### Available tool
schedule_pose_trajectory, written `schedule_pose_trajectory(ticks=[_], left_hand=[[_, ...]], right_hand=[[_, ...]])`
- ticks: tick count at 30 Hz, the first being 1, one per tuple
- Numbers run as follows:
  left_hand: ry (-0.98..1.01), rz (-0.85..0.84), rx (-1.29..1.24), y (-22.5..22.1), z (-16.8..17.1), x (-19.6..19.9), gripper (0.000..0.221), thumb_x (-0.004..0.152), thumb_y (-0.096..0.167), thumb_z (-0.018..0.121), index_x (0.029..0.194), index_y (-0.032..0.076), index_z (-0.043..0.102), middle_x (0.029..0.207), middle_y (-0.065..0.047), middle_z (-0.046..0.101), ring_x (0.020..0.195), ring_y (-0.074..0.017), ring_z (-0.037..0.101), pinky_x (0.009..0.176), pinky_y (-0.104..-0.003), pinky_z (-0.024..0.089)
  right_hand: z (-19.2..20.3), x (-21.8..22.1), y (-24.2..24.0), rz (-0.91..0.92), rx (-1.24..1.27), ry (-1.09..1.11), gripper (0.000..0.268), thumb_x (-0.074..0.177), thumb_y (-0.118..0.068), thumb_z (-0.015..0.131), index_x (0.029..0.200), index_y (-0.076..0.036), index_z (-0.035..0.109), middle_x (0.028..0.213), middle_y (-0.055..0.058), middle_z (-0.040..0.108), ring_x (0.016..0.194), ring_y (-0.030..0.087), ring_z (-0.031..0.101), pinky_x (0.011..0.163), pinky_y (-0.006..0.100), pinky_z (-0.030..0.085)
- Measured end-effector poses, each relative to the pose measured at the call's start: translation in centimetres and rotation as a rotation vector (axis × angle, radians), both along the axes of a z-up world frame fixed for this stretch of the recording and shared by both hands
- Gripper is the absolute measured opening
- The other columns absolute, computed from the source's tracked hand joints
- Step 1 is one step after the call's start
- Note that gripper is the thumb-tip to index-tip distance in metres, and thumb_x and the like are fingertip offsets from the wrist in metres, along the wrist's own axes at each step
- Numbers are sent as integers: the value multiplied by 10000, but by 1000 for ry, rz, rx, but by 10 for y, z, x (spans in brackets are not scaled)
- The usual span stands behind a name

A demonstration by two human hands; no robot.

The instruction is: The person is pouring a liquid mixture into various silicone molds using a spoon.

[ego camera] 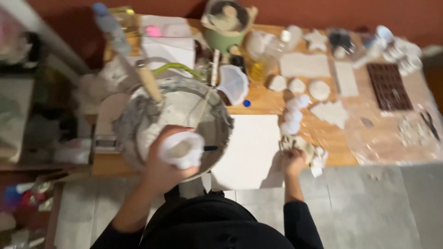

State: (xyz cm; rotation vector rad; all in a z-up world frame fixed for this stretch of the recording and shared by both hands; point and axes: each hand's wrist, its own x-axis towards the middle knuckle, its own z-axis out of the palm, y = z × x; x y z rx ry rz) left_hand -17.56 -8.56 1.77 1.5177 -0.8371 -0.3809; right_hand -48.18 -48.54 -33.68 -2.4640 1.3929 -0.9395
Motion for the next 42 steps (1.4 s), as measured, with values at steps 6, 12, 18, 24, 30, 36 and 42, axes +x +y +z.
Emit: schedule_pose_trajectory(ticks=[6,12,18,24,30,36,42], left_hand=[[28,-100,-201,-32,-4,-25,656,635,44,873,1227,32,592,1214,-104,613,1143,-229,655,988,-348,539],[-80,-159,-291,-49,-4,-46,586,681,55,886,1197,46,609,1213,-115,658,1130,-251,699,961,-350,568],[-72,-217,-203,-44,7,-45,597,650,85,896,1179,35,624,1190,-116,681,1103,-249,709,935,-363,573],[-13,-306,-154,-38,3,-43,755,627,193,958,1256,42,569,1198,-105,675,1119,-212,699,940,-352,583],[198,-574,-119,-31,-15,-18,868,662,184,921,1410,35,505,1293,-97,646,1209,-189,624,1034,-352,515],[22,-531,-251,-33,1,-21,860,674,212,956,1378,7,507,1271,-96,601,1180,-184,613,1008,-350,529],[-126,-379,-162,-33,20,-30,868,606,244,999,1310,2,552,1232,-121,618,1155,-199,627,981,-357,533]], right_hand=[[130,51,79,228,739,-819,251,919,-248,765,1066,-56,699,1131,146,707,1042,277,639,965,399,509],[290,119,223,596,2065,-1180,602,897,-409,683,1326,3,592,1322,179,640,1200,324,612,1037,465,462],[227,120,243,537,1996,-1222,514,929,-263,679,1370,-36,548,1377,121,616,1292,279,580,1141,455,442],[238,117,262,613,2099,-1440,608,882,-316,732,1383,-31,537,1362,147,618,1261,313,580,1087,479,436],[272,124,265,539,2167,-1439,619,871,-287,733,1383,-27,504,1352,147,610,1256,314,589,1069,470,481],[264,121,274,761,1945,-1322,503,998,-153,639,1442,21,481,1406,162,584,1304,286,571,1122,437,453],[267,131,275,690,1899,-1444,539,976,-242,639,1448,-44,470,1409,120,587,1300,272,575,1118,428,463]])
